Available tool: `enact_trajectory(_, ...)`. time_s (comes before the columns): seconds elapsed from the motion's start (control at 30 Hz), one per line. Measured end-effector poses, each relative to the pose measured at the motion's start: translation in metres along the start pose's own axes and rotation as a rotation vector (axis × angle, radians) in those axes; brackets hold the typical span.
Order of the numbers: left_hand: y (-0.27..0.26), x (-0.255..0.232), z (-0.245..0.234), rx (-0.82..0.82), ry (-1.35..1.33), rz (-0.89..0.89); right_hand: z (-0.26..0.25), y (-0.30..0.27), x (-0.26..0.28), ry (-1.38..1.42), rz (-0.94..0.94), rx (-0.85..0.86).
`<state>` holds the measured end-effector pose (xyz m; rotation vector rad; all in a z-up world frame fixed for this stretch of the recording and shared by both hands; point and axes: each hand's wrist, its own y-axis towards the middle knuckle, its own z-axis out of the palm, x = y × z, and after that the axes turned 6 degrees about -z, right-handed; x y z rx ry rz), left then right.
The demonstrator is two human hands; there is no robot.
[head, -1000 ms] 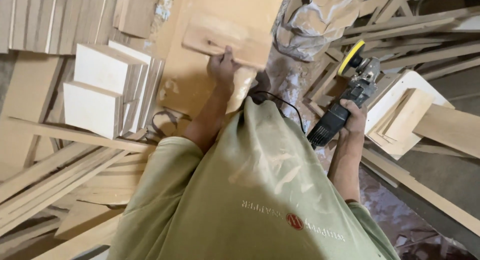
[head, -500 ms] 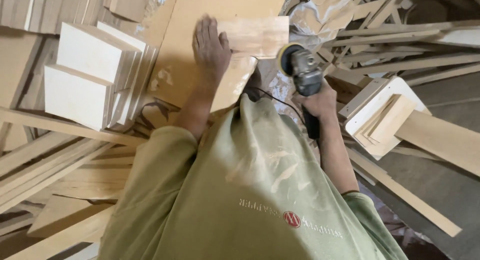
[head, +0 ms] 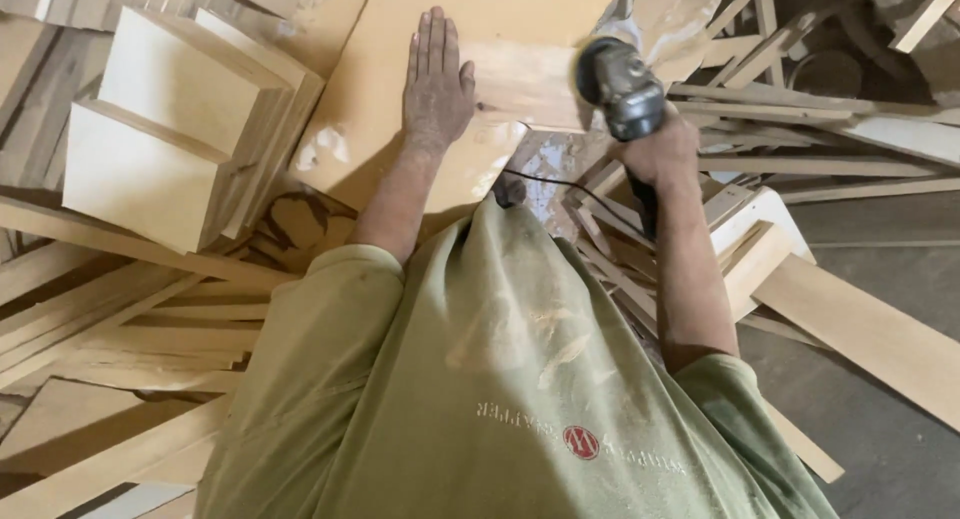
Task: The person uses an electric sander to smooth the surface of a wooden plank on a workbench. They hold the plank steady with their left hand while maneuvering the sander with their right hand, moving it back and forth across the wood.
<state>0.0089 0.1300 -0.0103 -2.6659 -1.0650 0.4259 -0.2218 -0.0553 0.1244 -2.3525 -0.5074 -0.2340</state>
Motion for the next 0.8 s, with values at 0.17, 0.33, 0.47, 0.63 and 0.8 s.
enact_trajectory(0.17,0.002,0.0,-0.001,0.023,-0.029,-0.002,0.002,-0.012,-0.019,0.063,0.175,0.05)
enact_trajectory(0.33,-0.001,-0.003,-0.011,0.111,0.009,-0.023,0.008,0.009,0.036,-0.036,0.073,0.091)
enact_trajectory(0.47,-0.001,-0.002,-0.001,0.024,-0.006,0.004,0.017,-0.017,0.025,-0.085,-0.34,0.046)
enact_trajectory(0.63,0.002,-0.003,-0.012,0.128,-0.006,-0.026,0.025,-0.05,-0.045,-0.078,-0.058,0.125)
enact_trajectory(0.8,-0.002,-0.006,-0.01,0.083,-0.017,-0.028,0.026,-0.025,-0.048,-0.023,0.023,0.047)
